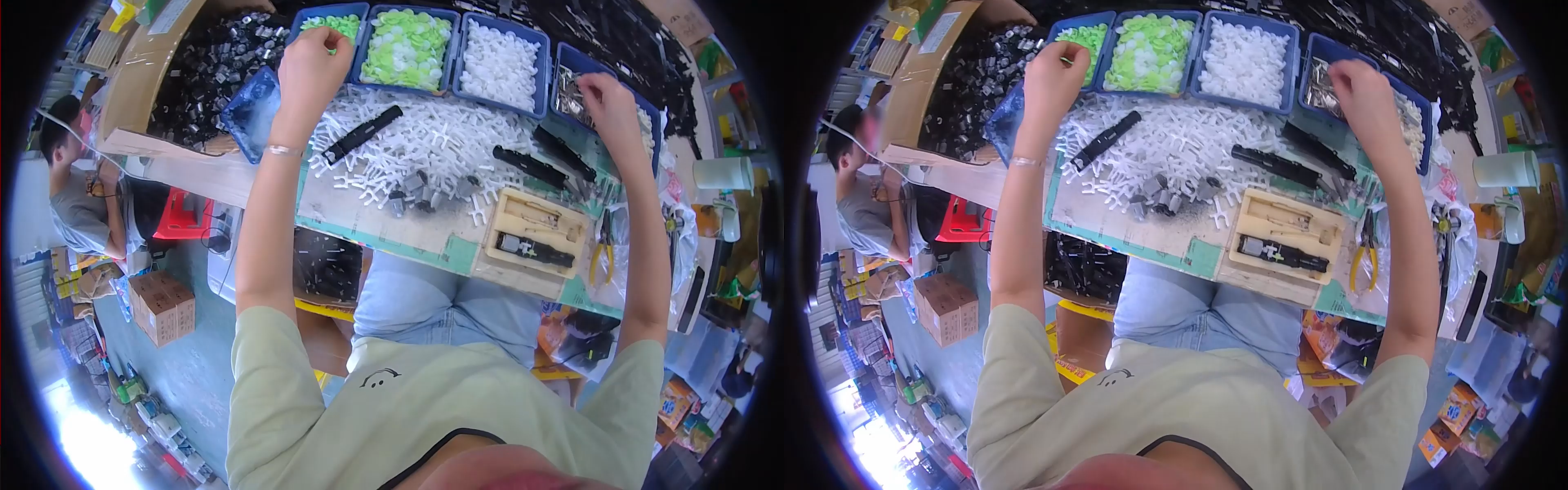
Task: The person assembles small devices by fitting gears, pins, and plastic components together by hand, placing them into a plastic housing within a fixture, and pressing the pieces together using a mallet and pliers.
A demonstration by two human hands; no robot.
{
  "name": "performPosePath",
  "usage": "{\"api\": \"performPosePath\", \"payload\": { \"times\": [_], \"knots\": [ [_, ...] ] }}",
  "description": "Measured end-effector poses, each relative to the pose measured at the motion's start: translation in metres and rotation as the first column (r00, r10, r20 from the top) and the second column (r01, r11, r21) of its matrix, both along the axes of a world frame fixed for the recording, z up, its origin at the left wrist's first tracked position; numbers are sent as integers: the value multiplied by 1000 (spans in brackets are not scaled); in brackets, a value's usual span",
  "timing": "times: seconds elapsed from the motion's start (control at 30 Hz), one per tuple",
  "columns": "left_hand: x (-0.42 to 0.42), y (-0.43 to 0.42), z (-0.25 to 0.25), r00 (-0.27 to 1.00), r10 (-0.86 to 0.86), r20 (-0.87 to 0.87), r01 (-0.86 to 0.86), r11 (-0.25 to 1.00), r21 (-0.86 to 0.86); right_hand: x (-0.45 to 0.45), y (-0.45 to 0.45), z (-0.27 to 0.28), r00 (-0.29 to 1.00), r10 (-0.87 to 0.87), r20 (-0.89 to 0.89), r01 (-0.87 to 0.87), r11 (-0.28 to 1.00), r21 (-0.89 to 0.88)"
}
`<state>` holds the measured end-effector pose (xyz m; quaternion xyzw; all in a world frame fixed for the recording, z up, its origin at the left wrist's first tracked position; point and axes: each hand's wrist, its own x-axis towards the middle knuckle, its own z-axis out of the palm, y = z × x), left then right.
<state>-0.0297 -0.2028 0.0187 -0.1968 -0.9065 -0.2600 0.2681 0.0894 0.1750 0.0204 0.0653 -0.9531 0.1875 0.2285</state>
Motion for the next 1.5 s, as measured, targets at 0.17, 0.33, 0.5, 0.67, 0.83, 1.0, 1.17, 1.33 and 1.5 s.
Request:
{"api": "performPosePath", "payload": {
  "times": [0.17, 0.33, 0.5, 0.67, 0.83, 1.0, 1.17, 1.33, 1.5],
  "knots": [
    [96, 51, 16, 650, -642, 407, -24, 517, 855, 51, -88, 24, 992, 90, -92, -128, 757, -640],
    [153, 81, 13, 445, -812, 379, -242, 298, 923, 90, -139, 20, 934, 246, -259, -332, 328, -884],
    [178, 93, 12, 443, -831, 338, -249, 248, 936, 107, -141, 17, 942, 184, -280, -335, 472, -815],
    [194, 102, 11, 506, -802, 316, -233, 226, 946, 116, -136, 22, 894, 257, -367, -351, 911, -219],
    [207, 100, 13, 587, -772, 245, -110, 224, 968, 124, -126, 24, 944, 329, -26, -155, 374, -914],
    [205, 92, 9, 737, -674, -52, 594, 608, 527, 140, -121, 29, 897, 439, 50, -5, 124, -992],
    [214, 94, -3, 619, -785, -21, 552, 416, 722, 161, -121, 21, 953, 298, -52, -181, 425, -887],
    [222, 95, 0, 470, -879, 83, 265, 230, 936, 165, -111, 33, 963, 246, -106, -267, 857, -441],
    [227, 98, -2, 403, -902, 156, 225, 263, 938, 172, -109, 31, 971, 225, -85, -240, 932, -271]
  ]
}}
